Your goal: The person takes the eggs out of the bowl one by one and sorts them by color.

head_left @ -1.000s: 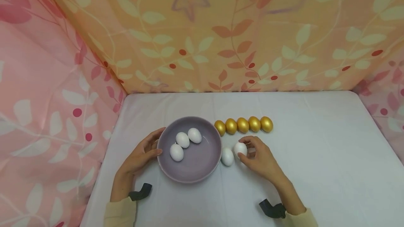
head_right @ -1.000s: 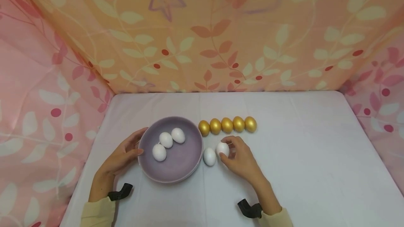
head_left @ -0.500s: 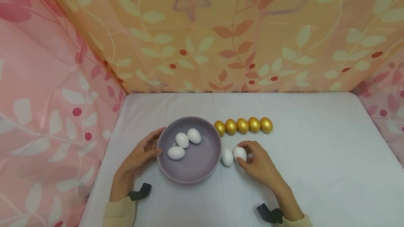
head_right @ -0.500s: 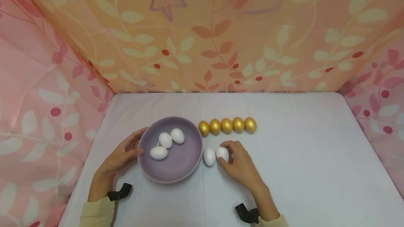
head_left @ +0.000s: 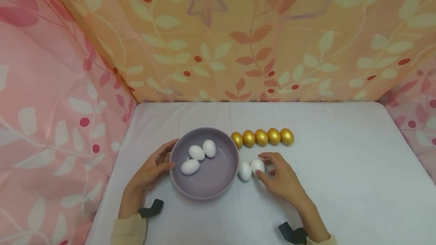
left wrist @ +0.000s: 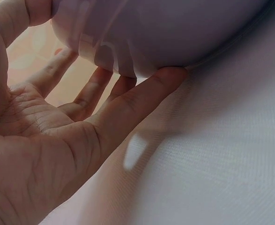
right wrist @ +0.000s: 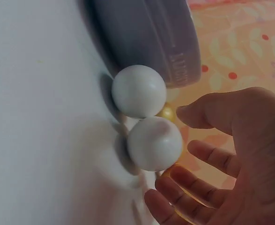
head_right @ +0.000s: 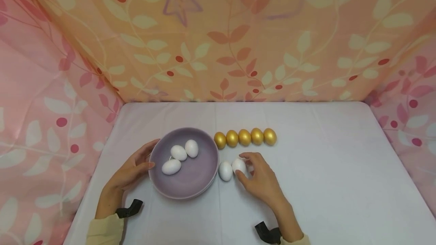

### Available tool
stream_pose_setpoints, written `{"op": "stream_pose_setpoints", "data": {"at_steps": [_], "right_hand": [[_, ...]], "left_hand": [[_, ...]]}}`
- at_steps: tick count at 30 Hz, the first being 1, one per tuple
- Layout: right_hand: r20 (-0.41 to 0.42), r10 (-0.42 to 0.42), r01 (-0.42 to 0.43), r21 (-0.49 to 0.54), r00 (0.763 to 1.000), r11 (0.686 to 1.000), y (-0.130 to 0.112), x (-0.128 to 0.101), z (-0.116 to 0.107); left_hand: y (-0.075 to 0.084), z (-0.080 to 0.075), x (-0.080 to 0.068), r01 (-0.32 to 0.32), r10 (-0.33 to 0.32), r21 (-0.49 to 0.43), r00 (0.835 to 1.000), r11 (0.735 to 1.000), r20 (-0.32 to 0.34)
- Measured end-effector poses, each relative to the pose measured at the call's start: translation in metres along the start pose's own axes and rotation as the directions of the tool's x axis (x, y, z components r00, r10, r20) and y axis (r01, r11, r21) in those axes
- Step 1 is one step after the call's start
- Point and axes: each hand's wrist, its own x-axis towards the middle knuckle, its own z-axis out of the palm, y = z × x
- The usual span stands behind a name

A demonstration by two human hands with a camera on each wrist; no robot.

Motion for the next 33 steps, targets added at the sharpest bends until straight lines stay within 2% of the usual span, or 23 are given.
{"op": "stream_pose_setpoints", "data": {"at_steps": [5, 8, 14, 18, 24, 27, 30, 33], "right_hand": [[-0.016, -0.077, 0.076, -0.014, 0.997, 0.997, -0.01, 0.009, -0.011], [0.018, -0.153, 0.154, -0.011, 0.988, 0.988, -0.02, 0.017, -0.018], [0.12, -0.312, 0.32, -0.056, 0.942, 0.946, -0.044, 0.036, -0.025], [0.167, -0.371, 0.386, -0.074, 0.914, 0.919, -0.066, 0.053, -0.027], [0.318, -0.363, 0.39, -0.027, 0.876, 0.92, -0.095, 0.079, -0.027], [0.403, -0.338, 0.395, -0.065, 0.851, 0.917, -0.106, 0.092, -0.023], [0.5, -0.311, 0.411, -0.101, 0.808, 0.906, -0.116, 0.104, -0.015], [0.583, -0.298, 0.442, -0.119, 0.756, 0.889, -0.123, 0.115, -0.008]], "left_hand": [[0.0, 0.0, 0.0, -0.003, 0.003, 0.0, 1.0, 1.0, -0.003], [-0.003, 0.0, -0.001, 0.009, -0.009, -0.002, 1.0, 1.0, -0.014], [-0.007, 0.002, -0.002, 0.023, -0.024, -0.005, 1.0, 1.0, -0.007], [-0.002, 0.002, -0.001, 0.012, -0.012, -0.005, 1.0, 1.0, -0.004], [0.001, 0.002, 0.0, 0.019, -0.019, 0.004, 1.0, 1.0, -0.009], [0.0, 0.002, -0.001, 0.023, -0.023, 0.015, 1.0, 1.0, -0.013], [-0.001, 0.001, -0.001, 0.022, -0.022, 0.02, 1.0, 1.0, -0.013], [-0.003, 0.002, 0.0, 0.027, -0.027, 0.016, 0.999, 1.0, -0.018]]}}
